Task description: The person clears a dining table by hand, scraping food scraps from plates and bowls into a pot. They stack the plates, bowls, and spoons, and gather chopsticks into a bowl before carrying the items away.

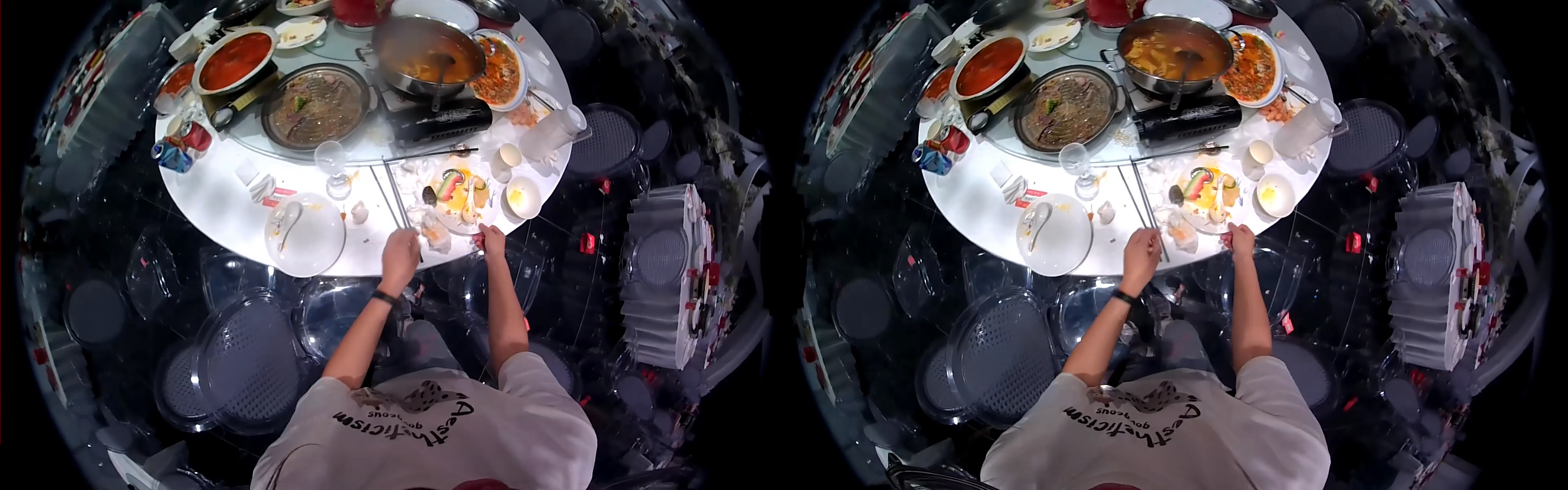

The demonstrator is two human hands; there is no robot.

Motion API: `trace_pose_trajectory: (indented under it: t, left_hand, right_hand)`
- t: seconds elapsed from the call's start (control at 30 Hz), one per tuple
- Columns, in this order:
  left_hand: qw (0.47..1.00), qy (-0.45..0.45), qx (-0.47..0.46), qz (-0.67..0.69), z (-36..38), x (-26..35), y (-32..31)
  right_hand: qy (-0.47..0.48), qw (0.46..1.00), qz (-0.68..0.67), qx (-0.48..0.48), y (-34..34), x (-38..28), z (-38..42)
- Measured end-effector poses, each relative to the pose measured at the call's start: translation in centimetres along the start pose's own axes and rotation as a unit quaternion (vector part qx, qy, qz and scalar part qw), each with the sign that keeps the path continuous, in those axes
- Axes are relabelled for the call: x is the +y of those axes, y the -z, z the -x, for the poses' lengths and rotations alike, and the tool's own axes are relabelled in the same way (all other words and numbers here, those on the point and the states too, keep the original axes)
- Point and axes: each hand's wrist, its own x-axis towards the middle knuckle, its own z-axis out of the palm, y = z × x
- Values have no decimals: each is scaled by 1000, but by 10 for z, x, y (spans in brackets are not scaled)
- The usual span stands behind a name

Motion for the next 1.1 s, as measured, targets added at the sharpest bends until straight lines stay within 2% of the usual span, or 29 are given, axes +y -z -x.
trace_pose_trajectory:
  t: [0.03, 0.1, 0.2, 0.23, 0.33, 0.47, 0.5, 0.6, 0.67, 0.73, 0.83, 0.87, 0.9, 0.93, 0.97, 1.0, 1.07, 1.1]
  left_hand:
    - [997, -59, -2, -45, -18, 7, -16]
    - [989, -108, -37, -98, -55, 27, -58]
    - [971, -135, -87, -180, -106, 37, -112]
    - [957, -168, -112, -209, -118, 38, -118]
    - [868, -333, -214, -300, -146, 33, -123]
    - [692, -541, -295, -376, -180, 31, -130]
    - [674, -567, -292, -372, -185, 32, -131]
    - [666, -614, -240, -350, -186, 40, -117]
    - [690, -540, -285, -389, -171, 54, -83]
    - [752, -441, -242, -426, -147, 46, -47]
    - [919, -231, -208, -244, -110, 19, 37]
    - [972, -85, -189, -115, -93, -4, 67]
    - [988, 67, -128, 52, -74, -35, 97]
    - [975, 169, -42, 138, -55, -60, 125]
    - [965, 243, 40, 95, -42, -56, 154]
    - [951, 290, 101, 41, -27, -66, 176]
    - [932, 307, 191, -14, -5, -108, 201]
    - [922, 316, 223, 12, -2, -118, 203]
  right_hand:
    - [-22, 999, -12, -26, 2, -3, 0]
    - [-65, 994, -32, -79, 1, -11, 11]
    - [-111, 982, -45, -148, -2, -8, 30]
    - [-121, 978, -43, -162, -3, -5, 36]
    - [-143, 972, -74, -171, -4, -1, 45]
    - [-146, 970, -119, -154, -6, 0, 46]
    - [-155, 969, -124, -147, -9, -3, 49]
    - [-166, 968, -103, -157, -8, -13, 55]
    - [-178, 966, -98, -158, -10, -22, 59]
    - [-183, 963, -103, -167, -10, -28, 61]
    - [-183, 958, -118, -185, -10, -30, 61]
    - [-181, 959, -120, -184, -9, -28, 60]
    - [-179, 959, -121, -183, -7, -27, 59]
    - [-179, 958, -125, -184, -6, -21, 56]
    - [-176, 963, -115, -168, -5, -18, 55]
    - [-166, 965, -124, -164, -1, -6, 48]
    - [-133, 972, -144, -127, 0, -1, 50]
    - [-119, 975, -146, -122, 1, -2, 53]
